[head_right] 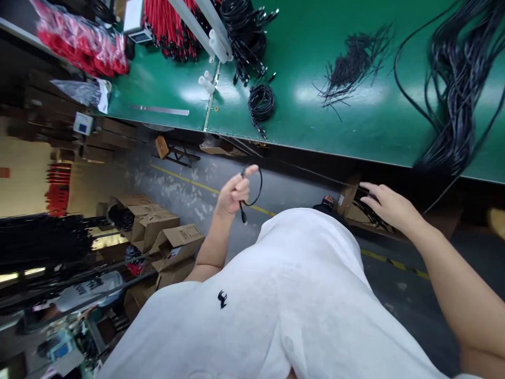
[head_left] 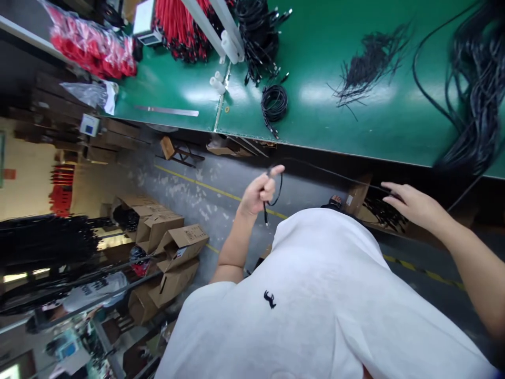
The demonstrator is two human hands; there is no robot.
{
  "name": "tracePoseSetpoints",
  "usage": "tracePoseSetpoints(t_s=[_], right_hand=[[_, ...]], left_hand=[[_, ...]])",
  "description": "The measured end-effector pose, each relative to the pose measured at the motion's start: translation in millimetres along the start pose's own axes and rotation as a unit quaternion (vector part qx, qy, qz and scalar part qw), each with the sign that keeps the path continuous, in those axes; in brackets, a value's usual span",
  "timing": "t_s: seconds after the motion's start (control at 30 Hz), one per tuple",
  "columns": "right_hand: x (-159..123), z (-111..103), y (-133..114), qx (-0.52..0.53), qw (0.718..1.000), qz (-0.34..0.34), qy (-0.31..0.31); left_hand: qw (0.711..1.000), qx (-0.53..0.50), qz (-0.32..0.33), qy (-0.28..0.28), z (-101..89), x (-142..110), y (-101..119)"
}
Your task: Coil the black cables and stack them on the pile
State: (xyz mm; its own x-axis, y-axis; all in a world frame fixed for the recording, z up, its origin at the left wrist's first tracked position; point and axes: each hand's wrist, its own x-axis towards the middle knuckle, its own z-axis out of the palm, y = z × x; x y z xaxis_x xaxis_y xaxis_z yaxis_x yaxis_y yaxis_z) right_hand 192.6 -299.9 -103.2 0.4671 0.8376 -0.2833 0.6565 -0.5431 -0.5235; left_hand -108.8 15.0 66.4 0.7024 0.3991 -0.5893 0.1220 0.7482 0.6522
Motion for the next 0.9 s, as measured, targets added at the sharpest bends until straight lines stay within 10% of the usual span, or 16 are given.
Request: tracePoseSetpoints(t_s=[0.13,0.23,0.43,0.63,0.9], right_hand=[[35,-24,-94,-0.006,0.987,-0.140,0.084],[62,-27,-154,0.055,0.960,-0.274,-0.007],[55,-22,-189,0.001,0.954,-0.297,-0.040],[79,-24,-166,0.087,0.955,-0.281,-0.042],[32,14,-50,0.028,0.988,-0.144,-0.038]], left_hand=[[0.982,0.063,-0.113,-0.136,16.2,4,-29],[0.969,0.068,-0.131,-0.196,25.6,3,-36],[0.970,0.064,-0.122,-0.202,26.7,4,-38],[0.964,0.031,-0.166,-0.206,22.6,0,-46],[0.975,-0.117,0.179,0.066,-12.4,-29,17]])
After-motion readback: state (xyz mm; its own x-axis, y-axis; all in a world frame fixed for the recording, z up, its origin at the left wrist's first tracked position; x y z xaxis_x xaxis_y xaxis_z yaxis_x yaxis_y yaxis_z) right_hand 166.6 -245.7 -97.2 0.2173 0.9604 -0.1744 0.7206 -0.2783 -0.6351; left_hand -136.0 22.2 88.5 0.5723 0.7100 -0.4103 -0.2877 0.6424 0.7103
